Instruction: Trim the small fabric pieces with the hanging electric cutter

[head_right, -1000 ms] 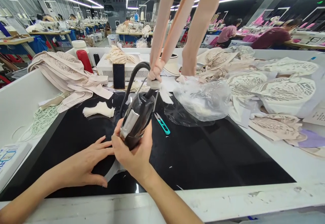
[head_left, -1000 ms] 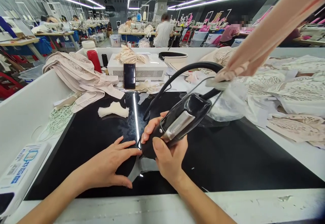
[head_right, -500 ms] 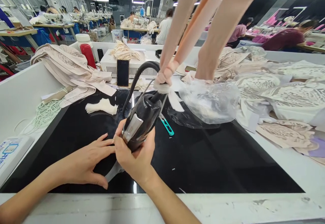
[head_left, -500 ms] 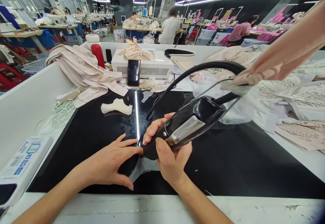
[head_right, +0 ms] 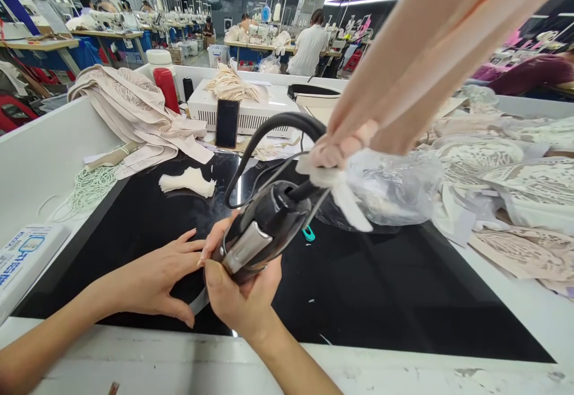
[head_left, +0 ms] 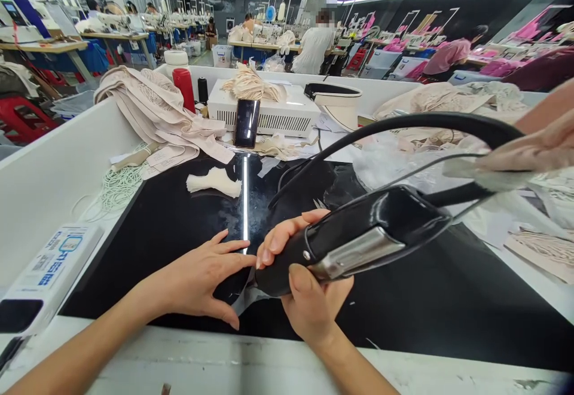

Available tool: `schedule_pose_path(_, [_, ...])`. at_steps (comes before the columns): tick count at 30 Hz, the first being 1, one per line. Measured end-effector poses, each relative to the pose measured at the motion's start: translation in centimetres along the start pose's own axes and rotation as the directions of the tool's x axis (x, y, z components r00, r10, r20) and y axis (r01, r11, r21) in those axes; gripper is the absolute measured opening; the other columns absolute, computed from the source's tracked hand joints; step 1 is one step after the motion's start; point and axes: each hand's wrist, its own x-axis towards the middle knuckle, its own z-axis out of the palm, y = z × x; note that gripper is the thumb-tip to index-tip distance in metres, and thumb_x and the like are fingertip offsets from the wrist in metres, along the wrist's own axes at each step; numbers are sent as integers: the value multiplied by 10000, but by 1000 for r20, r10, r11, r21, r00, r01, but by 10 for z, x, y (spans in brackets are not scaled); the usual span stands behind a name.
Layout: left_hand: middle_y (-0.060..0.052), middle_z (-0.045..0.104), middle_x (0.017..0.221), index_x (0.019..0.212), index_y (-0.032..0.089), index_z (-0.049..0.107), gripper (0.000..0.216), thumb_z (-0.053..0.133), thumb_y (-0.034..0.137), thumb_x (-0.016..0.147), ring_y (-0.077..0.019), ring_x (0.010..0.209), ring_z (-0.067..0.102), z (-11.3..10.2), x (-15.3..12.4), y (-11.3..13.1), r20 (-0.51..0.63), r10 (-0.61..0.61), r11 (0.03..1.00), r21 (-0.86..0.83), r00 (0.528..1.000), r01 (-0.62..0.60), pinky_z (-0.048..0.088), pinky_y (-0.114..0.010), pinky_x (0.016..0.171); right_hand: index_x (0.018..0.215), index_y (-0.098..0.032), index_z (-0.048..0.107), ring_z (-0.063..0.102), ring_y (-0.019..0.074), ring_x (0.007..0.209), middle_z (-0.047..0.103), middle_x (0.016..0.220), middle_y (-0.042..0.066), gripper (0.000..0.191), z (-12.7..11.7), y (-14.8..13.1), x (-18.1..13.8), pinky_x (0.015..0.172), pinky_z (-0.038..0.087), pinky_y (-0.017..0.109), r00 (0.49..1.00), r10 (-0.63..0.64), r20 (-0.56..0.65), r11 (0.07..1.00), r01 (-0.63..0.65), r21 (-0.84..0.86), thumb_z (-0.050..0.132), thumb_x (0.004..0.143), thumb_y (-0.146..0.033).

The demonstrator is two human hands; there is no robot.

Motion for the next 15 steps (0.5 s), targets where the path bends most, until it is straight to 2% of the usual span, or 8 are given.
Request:
schedule_pose_path(4, [-75, 574, 1433, 1428, 281, 464, 727, 752, 517, 804, -310, 1449, 361, -3, 1, 3, 21, -8, 1000, -23, 1000, 8, 115, -592, 1217, 1056, -296, 487, 533, 163, 577, 534, 750, -31, 306, 5, -6, -2, 543, 507, 329, 997, 42, 58, 999, -43, 3, 702, 857, -384])
schedule_pose_path(8, [-44, 579, 1431, 1369, 301, 526, 575, 713, 465, 851, -317, 1465, 327, -5, 1, 6, 44, -30, 999, -44, 999, 32, 122, -597, 1217, 1104, -332, 498, 523, 169, 584, 539, 751, -38, 331, 7, -5, -8, 636, 538, 382, 996, 21, 91, 998, -15, -61, 695, 860, -438])
schedule_pose_path(11, [-35, 577, 1433, 1392, 309, 506, 610, 716, 475, 844, -327, 1474, 303, -5, 2, 6, 44, -25, 999, -40, 999, 27, 104, -609, 1217, 1160, -347, 478, 530, 169, 573, 552, 766, -36, 355, 6, -1, -14, 693, 552, 422, 998, 41, 53, 995, -36, -93, 662, 880, -467])
schedule_pose_path(15, [-58, 577, 1431, 1412, 311, 490, 683, 760, 477, 806, -349, 1468, 309, -3, 2, 5, 37, -25, 998, -60, 999, 27, 111, -641, 1203, 1129, -309, 480, 553, 179, 578, 558, 734, -21, 351, 7, 1, -16, 629, 560, 399, 995, 86, 40, 991, -81, -104, 678, 869, -438])
